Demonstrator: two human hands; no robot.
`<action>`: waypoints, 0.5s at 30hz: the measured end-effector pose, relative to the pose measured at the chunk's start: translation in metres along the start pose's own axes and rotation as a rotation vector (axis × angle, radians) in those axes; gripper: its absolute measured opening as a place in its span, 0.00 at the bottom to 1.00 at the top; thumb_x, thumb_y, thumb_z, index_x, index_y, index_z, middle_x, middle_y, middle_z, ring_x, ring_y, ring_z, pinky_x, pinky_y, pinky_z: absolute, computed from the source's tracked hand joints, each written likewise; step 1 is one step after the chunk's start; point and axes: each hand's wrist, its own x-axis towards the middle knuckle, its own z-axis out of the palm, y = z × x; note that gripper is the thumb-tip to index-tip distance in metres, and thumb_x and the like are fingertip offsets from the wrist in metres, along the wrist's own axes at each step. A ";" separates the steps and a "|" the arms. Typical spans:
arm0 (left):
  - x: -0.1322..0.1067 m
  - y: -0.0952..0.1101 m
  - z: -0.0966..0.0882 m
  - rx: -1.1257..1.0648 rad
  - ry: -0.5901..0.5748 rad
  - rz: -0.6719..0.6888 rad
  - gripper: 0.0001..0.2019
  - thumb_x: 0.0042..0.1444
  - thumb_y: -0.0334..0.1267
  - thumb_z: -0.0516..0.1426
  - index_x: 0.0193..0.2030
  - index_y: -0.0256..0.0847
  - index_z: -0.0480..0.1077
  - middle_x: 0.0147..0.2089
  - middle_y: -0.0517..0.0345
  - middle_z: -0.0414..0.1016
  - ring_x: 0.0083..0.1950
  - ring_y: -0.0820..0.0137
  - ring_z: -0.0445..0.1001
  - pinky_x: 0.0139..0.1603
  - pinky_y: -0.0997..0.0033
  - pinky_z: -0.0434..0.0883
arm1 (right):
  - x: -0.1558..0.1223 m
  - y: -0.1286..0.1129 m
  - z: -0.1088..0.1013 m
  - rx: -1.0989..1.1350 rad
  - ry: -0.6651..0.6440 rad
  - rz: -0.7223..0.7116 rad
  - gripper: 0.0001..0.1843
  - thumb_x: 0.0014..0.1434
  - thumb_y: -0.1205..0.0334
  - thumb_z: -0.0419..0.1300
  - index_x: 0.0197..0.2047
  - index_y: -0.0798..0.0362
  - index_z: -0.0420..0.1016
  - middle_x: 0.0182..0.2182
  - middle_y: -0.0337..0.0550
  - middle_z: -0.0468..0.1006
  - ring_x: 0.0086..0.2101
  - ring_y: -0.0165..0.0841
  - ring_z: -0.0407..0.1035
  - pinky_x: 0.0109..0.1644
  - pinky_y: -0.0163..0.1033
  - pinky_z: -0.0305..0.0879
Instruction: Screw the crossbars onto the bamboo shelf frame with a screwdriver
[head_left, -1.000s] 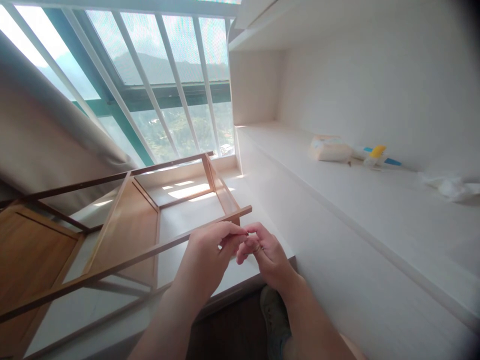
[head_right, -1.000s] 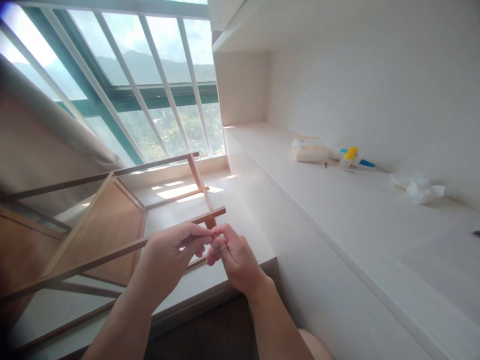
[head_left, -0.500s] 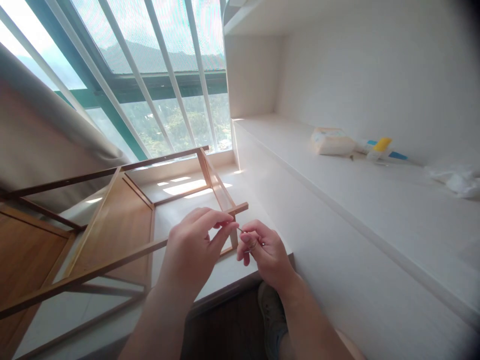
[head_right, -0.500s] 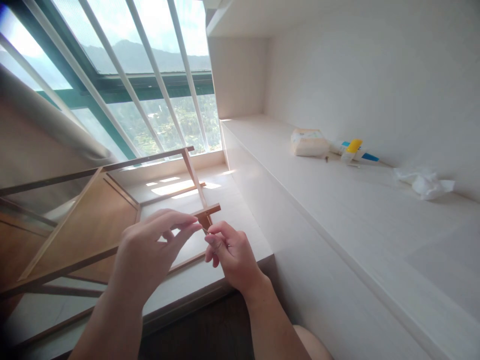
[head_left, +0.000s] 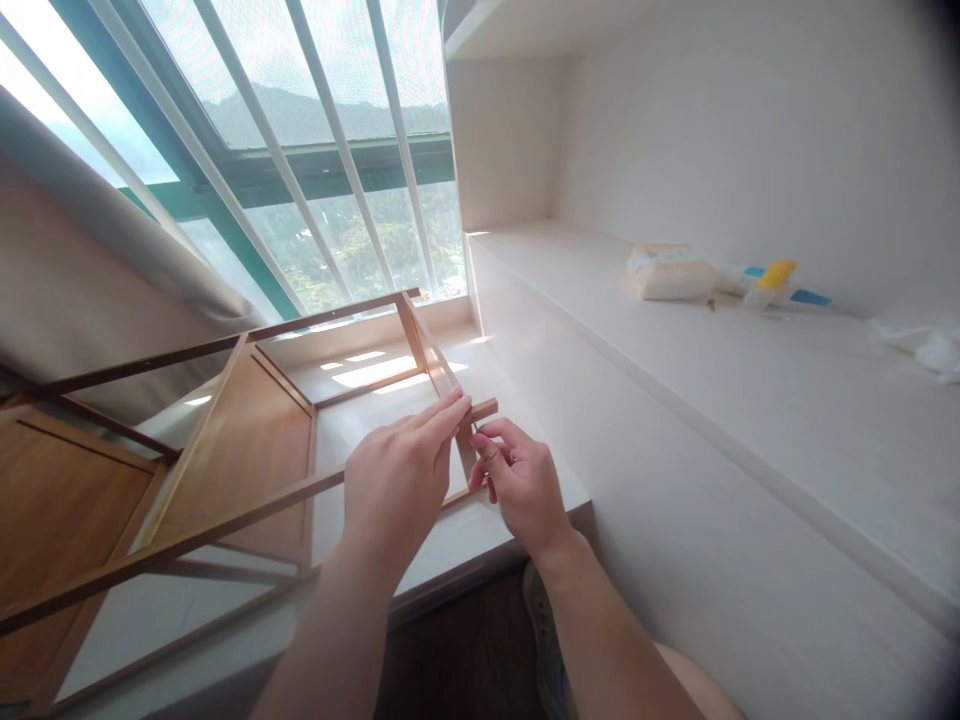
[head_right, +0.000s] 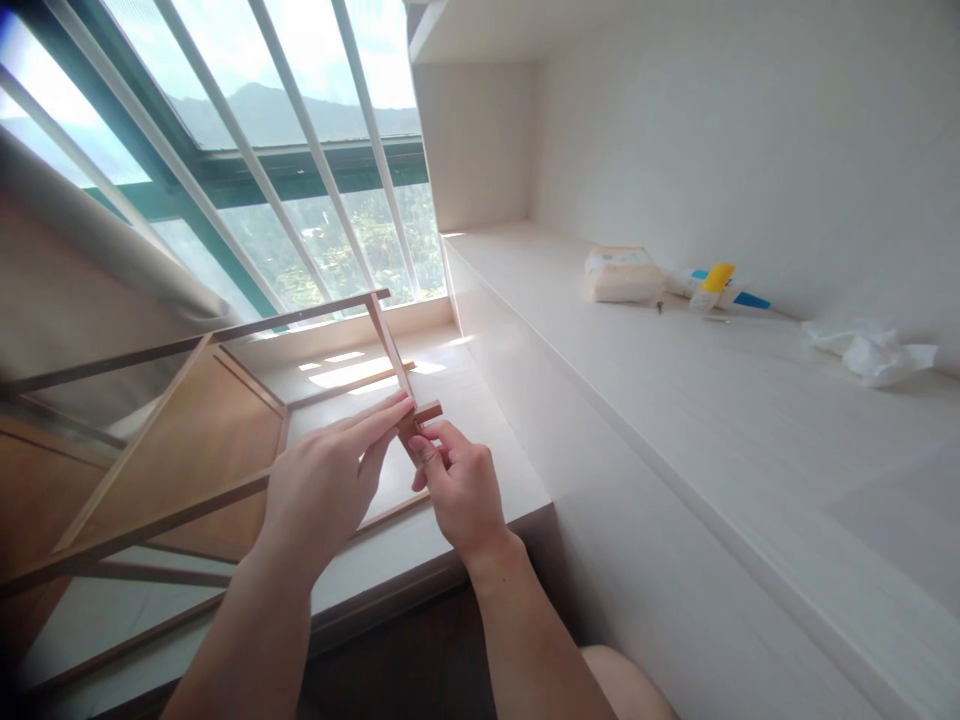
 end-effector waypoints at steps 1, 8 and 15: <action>0.000 0.000 0.000 0.003 0.003 -0.003 0.19 0.64 0.34 0.53 0.58 0.58 0.72 0.57 0.74 0.75 0.48 0.63 0.80 0.41 0.63 0.73 | 0.000 -0.001 0.000 -0.011 -0.001 0.002 0.15 0.66 0.47 0.55 0.38 0.50 0.73 0.18 0.36 0.74 0.18 0.27 0.64 0.23 0.31 0.57; 0.001 0.001 0.002 -0.001 0.015 -0.024 0.17 0.65 0.36 0.52 0.56 0.59 0.73 0.57 0.75 0.74 0.47 0.63 0.80 0.39 0.64 0.73 | 0.004 -0.008 0.002 -0.035 0.033 0.024 0.18 0.67 0.45 0.54 0.37 0.49 0.74 0.17 0.35 0.74 0.18 0.27 0.65 0.23 0.30 0.57; 0.000 0.000 0.001 -0.013 0.001 -0.005 0.18 0.65 0.35 0.52 0.57 0.58 0.72 0.58 0.74 0.74 0.48 0.65 0.80 0.39 0.64 0.73 | 0.011 -0.013 0.001 -0.045 0.004 0.052 0.19 0.66 0.45 0.54 0.33 0.51 0.73 0.17 0.36 0.74 0.18 0.27 0.65 0.23 0.30 0.56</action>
